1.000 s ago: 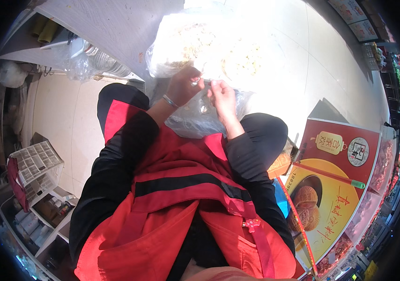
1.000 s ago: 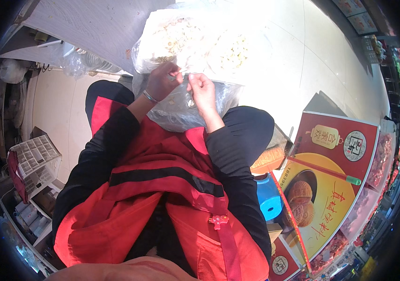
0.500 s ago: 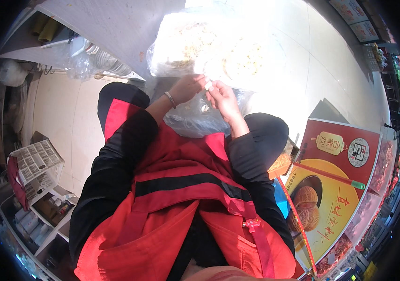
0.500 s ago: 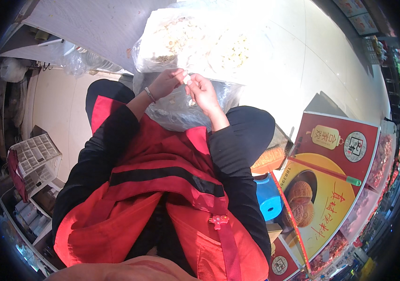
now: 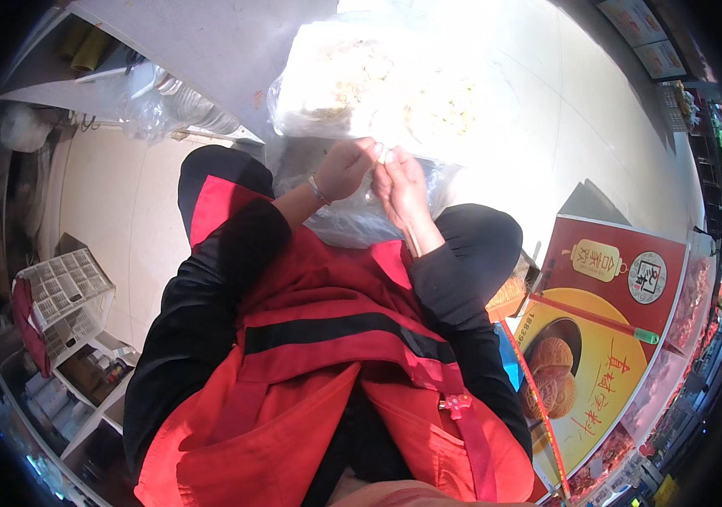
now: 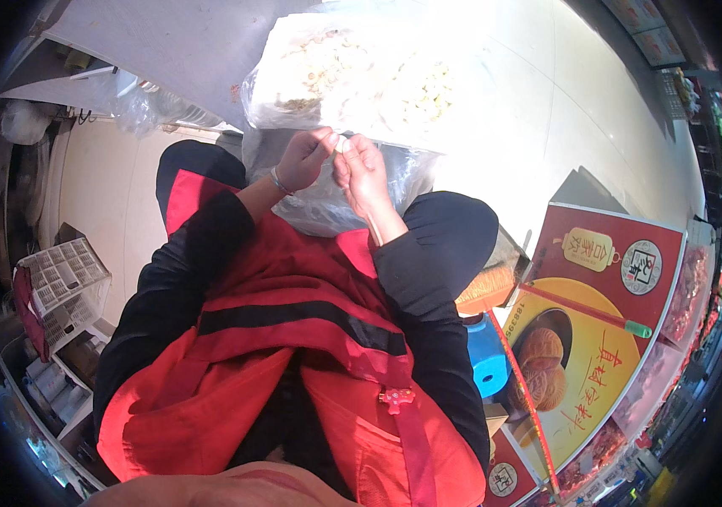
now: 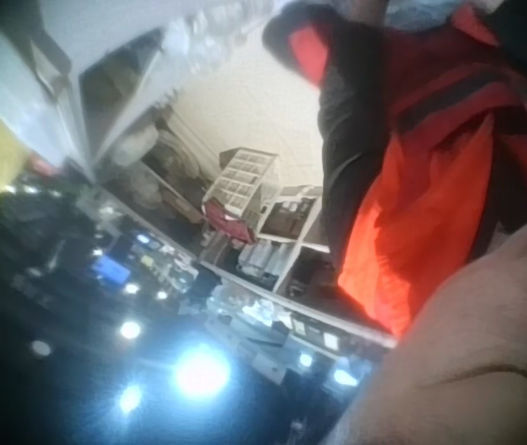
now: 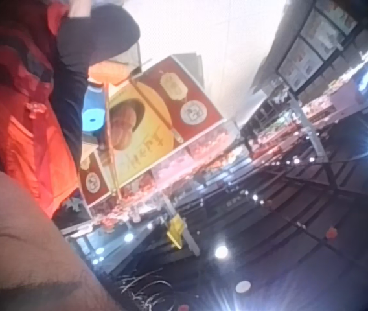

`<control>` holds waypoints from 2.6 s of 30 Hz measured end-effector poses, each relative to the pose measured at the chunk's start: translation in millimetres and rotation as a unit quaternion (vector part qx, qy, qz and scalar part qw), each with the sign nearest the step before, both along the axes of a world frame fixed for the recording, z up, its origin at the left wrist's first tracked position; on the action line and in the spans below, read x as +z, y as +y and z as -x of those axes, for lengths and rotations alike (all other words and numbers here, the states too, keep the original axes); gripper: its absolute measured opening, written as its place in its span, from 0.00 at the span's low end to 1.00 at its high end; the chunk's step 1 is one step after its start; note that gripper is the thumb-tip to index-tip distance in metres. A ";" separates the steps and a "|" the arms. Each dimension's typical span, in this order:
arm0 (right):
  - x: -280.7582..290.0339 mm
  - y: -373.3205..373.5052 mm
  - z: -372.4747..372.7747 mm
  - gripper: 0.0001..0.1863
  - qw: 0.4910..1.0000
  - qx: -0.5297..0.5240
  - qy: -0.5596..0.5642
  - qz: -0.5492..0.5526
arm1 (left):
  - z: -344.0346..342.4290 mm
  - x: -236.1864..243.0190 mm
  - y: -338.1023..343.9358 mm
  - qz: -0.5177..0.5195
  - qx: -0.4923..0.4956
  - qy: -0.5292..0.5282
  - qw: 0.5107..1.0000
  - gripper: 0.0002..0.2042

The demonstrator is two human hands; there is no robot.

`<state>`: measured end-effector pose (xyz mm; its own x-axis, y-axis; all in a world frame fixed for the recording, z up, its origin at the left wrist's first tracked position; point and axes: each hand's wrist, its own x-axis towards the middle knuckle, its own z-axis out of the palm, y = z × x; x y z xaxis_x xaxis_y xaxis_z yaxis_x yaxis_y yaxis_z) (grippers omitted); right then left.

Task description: The person sits on the floor and peels garlic cloves by hand, placing the peeled cloves into a plastic bag. The task continues repeatedly with the same method.

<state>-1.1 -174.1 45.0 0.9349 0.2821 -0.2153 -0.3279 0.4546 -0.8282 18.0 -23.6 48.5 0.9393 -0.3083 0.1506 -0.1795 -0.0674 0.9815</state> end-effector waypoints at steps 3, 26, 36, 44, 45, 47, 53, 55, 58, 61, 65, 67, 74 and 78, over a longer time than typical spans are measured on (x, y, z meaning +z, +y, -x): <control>0.6 -2.8 -2.2 0.10 0.912 -0.044 -0.218 0.345 | -1.4 -15.9 -2.9 0.052 0.017 0.032 0.998 0.17; 8.5 -25.4 -18.7 0.05 0.998 0.023 0.009 0.062 | -16.1 -11.2 9.2 0.092 -0.038 0.145 0.984 0.08; 1.8 -22.2 -18.1 0.04 0.994 -0.005 -0.026 0.104 | -15.0 -10.2 5.7 0.119 -0.039 0.137 0.983 0.08; -0.5 -25.5 -18.6 0.03 0.998 -0.013 0.039 -0.041 | -16.3 -13.2 7.0 0.134 -0.021 0.129 0.982 0.08; -0.2 -24.9 -18.4 0.03 0.999 -0.012 0.033 -0.033 | -16.4 -14.3 7.1 0.126 -0.013 0.131 0.983 0.08; 1.2 -24.4 -17.8 0.03 0.999 -0.017 0.025 -0.019 | -16.7 -16.8 7.3 0.125 -0.010 0.132 0.983 0.07; 8.8 -30.9 -20.9 0.05 0.987 0.021 -0.030 0.159 | -17.2 -17.3 2.0 0.125 0.025 0.089 0.988 0.08; 9.8 -30.7 -20.8 0.06 0.975 0.049 -0.047 0.210 | -15.8 -14.0 3.9 0.049 0.008 0.070 0.996 0.08; 12.7 -33.6 -20.1 0.06 0.970 0.084 -0.053 0.220 | -17.3 -10.0 10.0 -0.025 -0.043 0.094 0.994 0.07; 17.6 -38.8 -20.5 0.06 0.973 0.111 -0.036 0.201 | -18.8 -10.2 13.1 0.005 -0.065 0.120 0.991 0.07; 21.8 -36.9 -20.2 0.06 0.966 0.112 -0.060 0.225 | -18.5 -12.4 12.1 0.018 -0.088 0.101 0.991 0.05; 23.9 -39.1 -19.9 0.05 0.966 0.126 -0.056 0.218 | -18.5 -11.7 13.7 -0.012 -0.094 0.111 0.989 0.05; 16.7 -41.9 -20.6 0.04 0.965 0.132 -0.073 0.213 | -17.2 -11.3 12.6 0.034 -0.113 0.114 0.986 0.04; 11.2 -42.8 -20.9 0.03 0.961 0.147 -0.083 0.218 | -19.3 -13.0 14.8 0.048 -0.126 0.170 0.976 0.04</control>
<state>19.8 -217.0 56.1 0.8600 0.4568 -0.2276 -0.2361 -0.0394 -0.9709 37.3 -8.7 35.5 0.8364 -0.5355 -0.1167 0.1580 0.0316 0.9869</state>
